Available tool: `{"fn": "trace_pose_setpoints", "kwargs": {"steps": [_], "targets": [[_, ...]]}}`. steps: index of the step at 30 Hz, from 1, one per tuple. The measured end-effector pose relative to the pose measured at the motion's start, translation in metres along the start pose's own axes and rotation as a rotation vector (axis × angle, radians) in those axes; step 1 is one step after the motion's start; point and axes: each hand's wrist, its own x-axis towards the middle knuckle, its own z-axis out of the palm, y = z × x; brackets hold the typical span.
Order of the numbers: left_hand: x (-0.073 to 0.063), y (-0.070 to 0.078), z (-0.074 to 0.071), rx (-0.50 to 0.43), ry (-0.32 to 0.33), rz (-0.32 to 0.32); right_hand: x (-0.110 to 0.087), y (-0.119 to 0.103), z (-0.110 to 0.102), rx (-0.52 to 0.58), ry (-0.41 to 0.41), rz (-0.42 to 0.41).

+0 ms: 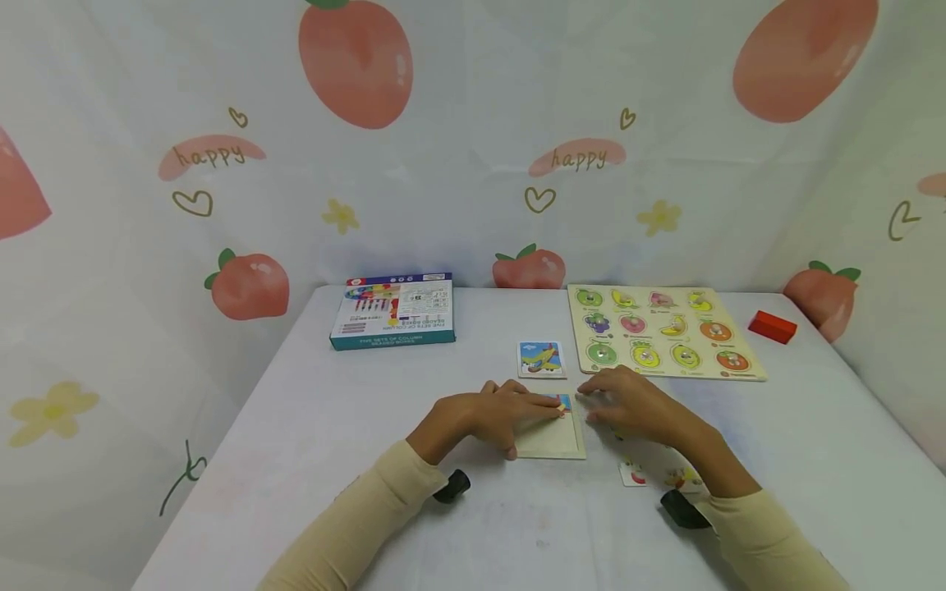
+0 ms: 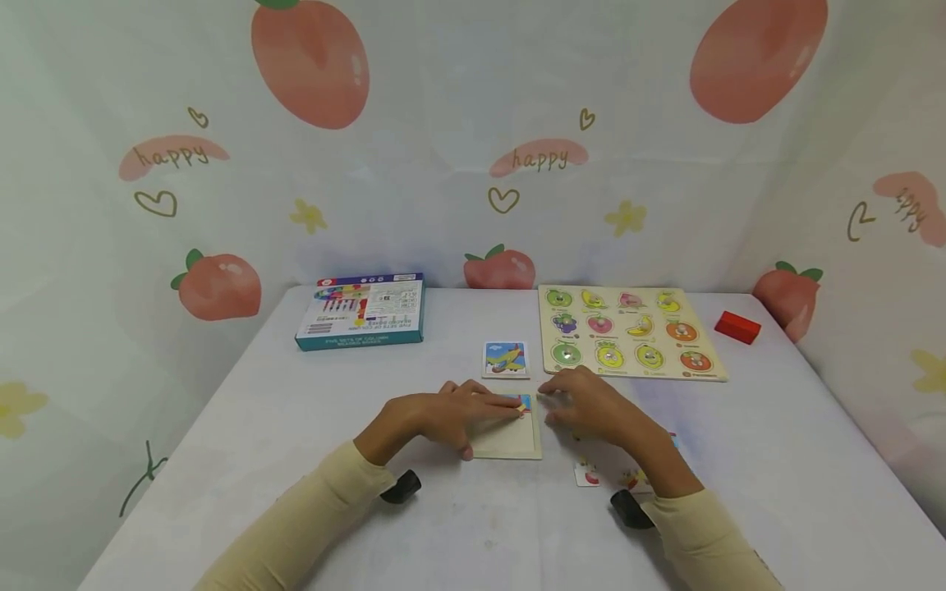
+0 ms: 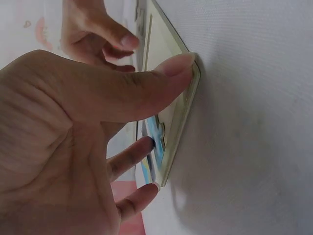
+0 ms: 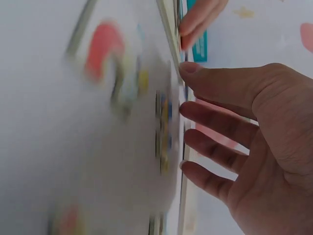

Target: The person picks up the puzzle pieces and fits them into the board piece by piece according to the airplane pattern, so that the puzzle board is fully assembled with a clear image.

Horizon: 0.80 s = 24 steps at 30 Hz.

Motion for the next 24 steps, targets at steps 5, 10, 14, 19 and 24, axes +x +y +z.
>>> {"fn": "trace_pose_setpoints", "kwargs": {"steps": [5,10,14,19,24], "targets": [[0.0,0.002,0.0,0.038,0.0,-0.028,-0.017,0.011,-0.009,-0.017,-0.026,0.011],[0.0,0.002,0.0,0.043,0.001,-0.021,-0.03,0.018,-0.013,-0.022,-0.023,0.004],[-0.003,-0.001,0.003,-0.032,0.03,-0.015,-0.037,0.021,-0.014,-0.035,-0.045,0.032],[-0.008,-0.005,0.01,-0.084,0.132,-0.063,-0.041,0.022,-0.014,-0.032,-0.055,0.057],[-0.016,-0.007,0.016,-0.106,0.244,-0.109,-0.045,0.021,-0.016,-0.028,-0.043,0.053]]}}
